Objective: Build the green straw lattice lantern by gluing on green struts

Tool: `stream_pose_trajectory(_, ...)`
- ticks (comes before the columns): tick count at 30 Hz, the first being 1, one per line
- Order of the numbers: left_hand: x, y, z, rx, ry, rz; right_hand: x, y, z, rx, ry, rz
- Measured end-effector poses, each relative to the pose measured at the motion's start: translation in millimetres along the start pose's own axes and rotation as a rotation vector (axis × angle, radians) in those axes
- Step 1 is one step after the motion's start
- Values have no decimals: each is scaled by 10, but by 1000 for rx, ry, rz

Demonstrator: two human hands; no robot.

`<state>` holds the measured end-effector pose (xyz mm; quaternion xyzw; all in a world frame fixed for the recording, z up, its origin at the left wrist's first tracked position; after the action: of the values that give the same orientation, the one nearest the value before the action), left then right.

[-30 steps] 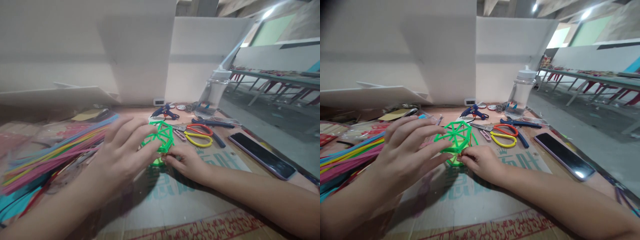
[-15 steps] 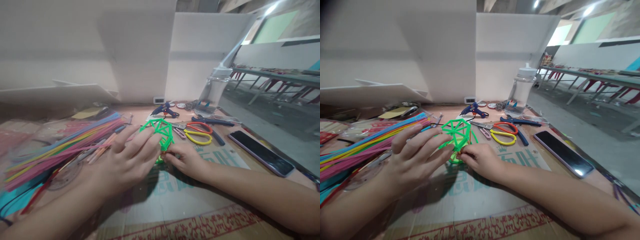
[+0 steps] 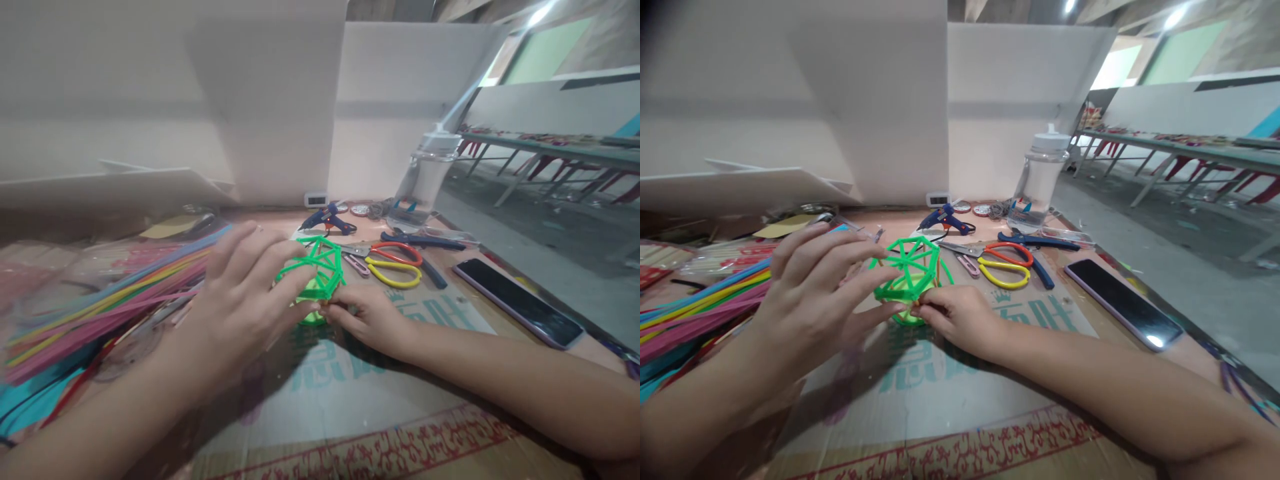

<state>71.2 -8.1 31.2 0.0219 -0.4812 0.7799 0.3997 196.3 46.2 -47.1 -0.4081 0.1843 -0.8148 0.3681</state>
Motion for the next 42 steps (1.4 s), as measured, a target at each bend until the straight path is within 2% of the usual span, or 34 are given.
stream_pose_trajectory(3, 17, -28, -12, 11, 20, 23, -18, 2, -10, 13, -6, -16)
stream_pose_trajectory(7, -62, 5, -56, 31, 52, 15, -32, 5, -18, 25, 0, -37)
stream_pose_trajectory(14, -134, 74, -37, -42, 61, -24, -15, -7, -6, 0, 1, -11)
stream_pose_trajectory(18, -149, 113, -70, -13, 25, -52, -44, -1, -18, 7, -3, -33)
stream_pose_trajectory(25, -160, 91, -90, 21, 83, -21, 1, -3, 1, 5, 2, 1)
stream_pose_trajectory(27, -61, 44, -62, 6, 111, 48, -18, -7, 28, -2, 27, 4)
stream_pose_trajectory(30, 230, 20, -98, 27, 268, 236, -102, -21, 61, -2, 53, -20)
stream_pose_trajectory(32, 452, 76, -243, 104, 454, 401, -167, -36, 73, -1, 67, -48)
stream_pose_trajectory(35, 702, 271, -558, 220, 764, 704, -218, -56, 88, -2, 91, -64)
stream_pose_trajectory(37, 723, 409, -776, 307, 964, 856, -216, -64, 107, 6, 103, -53)
stream_pose_trajectory(39, 674, 502, -930, 356, 1127, 932, -214, -74, 149, 20, 96, -51)
stream_pose_trajectory(42, 629, 591, -1028, 324, 1225, 963, -202, -127, 365, -84, 43, -56)
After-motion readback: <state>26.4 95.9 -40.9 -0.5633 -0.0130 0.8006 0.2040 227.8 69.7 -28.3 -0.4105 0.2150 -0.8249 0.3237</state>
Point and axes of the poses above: each hand's wrist, its own y-axis away from the middle knuckle, its own z-axis out of the back of the hand, x = y × z, the point moved 9 cm from there along -y, towards the middle knuckle, and after that the axes turned 6 degrees about -x, right-handed, at the moved point
